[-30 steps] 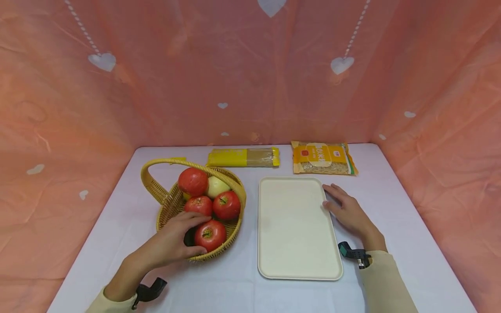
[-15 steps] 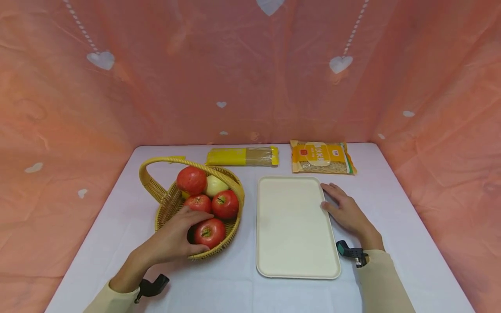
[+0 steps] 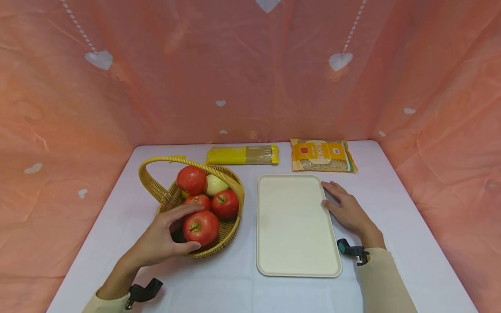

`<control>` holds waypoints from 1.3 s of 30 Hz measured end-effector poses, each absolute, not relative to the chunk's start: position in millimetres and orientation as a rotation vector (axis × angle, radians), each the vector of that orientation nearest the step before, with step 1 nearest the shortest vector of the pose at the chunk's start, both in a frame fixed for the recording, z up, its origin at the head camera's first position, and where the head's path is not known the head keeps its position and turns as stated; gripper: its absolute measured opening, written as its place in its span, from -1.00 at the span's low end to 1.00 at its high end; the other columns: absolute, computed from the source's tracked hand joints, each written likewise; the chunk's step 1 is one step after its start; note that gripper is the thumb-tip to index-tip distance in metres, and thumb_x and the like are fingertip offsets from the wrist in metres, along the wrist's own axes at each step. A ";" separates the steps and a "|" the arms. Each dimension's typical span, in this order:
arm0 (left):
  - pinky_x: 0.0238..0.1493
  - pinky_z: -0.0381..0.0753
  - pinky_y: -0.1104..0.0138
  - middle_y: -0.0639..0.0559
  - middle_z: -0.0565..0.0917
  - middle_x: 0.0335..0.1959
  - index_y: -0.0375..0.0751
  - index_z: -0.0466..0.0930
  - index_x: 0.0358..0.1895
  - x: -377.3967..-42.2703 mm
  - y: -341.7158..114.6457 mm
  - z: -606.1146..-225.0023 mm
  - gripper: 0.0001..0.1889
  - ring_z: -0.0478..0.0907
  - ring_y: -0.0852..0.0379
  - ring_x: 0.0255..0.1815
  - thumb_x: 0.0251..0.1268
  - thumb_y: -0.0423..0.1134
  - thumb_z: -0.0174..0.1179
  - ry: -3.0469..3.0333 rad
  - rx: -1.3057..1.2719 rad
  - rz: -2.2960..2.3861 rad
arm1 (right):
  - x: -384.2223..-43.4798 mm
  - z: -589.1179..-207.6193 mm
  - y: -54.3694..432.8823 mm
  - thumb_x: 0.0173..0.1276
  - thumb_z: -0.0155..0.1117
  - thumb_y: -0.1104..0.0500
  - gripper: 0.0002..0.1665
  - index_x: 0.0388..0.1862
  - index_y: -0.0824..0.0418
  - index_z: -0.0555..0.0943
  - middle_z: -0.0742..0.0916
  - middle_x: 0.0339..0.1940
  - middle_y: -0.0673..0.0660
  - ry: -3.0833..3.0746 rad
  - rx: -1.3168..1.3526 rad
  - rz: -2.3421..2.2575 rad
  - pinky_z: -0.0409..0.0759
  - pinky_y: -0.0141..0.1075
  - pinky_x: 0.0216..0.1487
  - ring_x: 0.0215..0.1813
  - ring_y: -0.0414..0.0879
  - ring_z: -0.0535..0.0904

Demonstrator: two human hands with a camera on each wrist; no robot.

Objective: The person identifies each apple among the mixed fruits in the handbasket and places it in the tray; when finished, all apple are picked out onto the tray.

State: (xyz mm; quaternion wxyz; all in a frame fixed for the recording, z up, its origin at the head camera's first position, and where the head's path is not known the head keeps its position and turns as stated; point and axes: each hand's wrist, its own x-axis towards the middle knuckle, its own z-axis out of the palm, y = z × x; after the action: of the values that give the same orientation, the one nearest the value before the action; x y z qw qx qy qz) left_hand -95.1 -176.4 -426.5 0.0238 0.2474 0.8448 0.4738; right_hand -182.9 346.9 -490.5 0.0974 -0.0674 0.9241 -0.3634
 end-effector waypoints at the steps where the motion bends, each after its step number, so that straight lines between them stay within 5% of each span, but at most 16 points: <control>1: 0.36 0.68 0.33 -0.13 0.63 0.49 -0.17 0.61 0.47 -95.3 -176.4 -425.5 -0.16 0.60 -0.01 0.44 0.03 -0.27 0.73 2.572 0.763 1.516 | -183.0 -490.7 346.8 0.68 0.29 -0.08 -0.12 0.81 0.11 0.21 0.12 0.82 0.43 2.735 -0.196 -1.075 0.01 0.55 0.65 0.80 0.49 -0.05; 5: 0.36 0.65 0.42 -0.16 0.62 0.47 -0.20 0.58 0.49 -94.8 -173.7 -422.0 -0.17 0.64 0.06 0.37 0.08 -0.31 0.71 2.427 0.777 1.643 | -182.6 -491.1 346.5 0.68 0.29 -0.08 -0.12 0.81 0.09 0.22 0.12 0.83 0.42 2.727 -0.178 -1.084 0.00 0.56 0.65 0.81 0.49 -0.06; 22: 0.29 0.78 0.20 0.07 0.71 0.38 -0.05 0.61 0.49 -97.4 -119.6 -407.3 -0.23 0.70 0.11 0.32 0.15 -0.21 0.67 2.252 1.039 1.620 | -187.2 -494.9 349.3 0.68 0.28 -0.07 -0.13 0.81 0.08 0.21 0.12 0.84 0.39 2.728 -0.169 -1.092 0.00 0.54 0.66 0.82 0.46 -0.06; 39: 0.26 0.71 0.43 -0.02 0.69 0.43 -0.15 0.56 0.52 -107.7 -23.7 -418.8 -0.23 0.68 0.25 0.31 0.22 -0.21 0.63 2.261 1.124 1.551 | -184.8 -493.9 347.4 0.68 0.27 -0.05 -0.14 0.81 0.09 0.22 0.13 0.84 0.39 2.726 -0.162 -1.081 0.02 0.55 0.64 0.81 0.46 -0.05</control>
State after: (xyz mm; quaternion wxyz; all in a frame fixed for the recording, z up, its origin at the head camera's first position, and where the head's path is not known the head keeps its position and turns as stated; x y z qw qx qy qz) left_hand -107.7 -23.7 -418.8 0.0892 0.3779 0.7600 0.5212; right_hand -184.8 347.4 -493.9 0.1020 -0.0550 0.9233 -0.3661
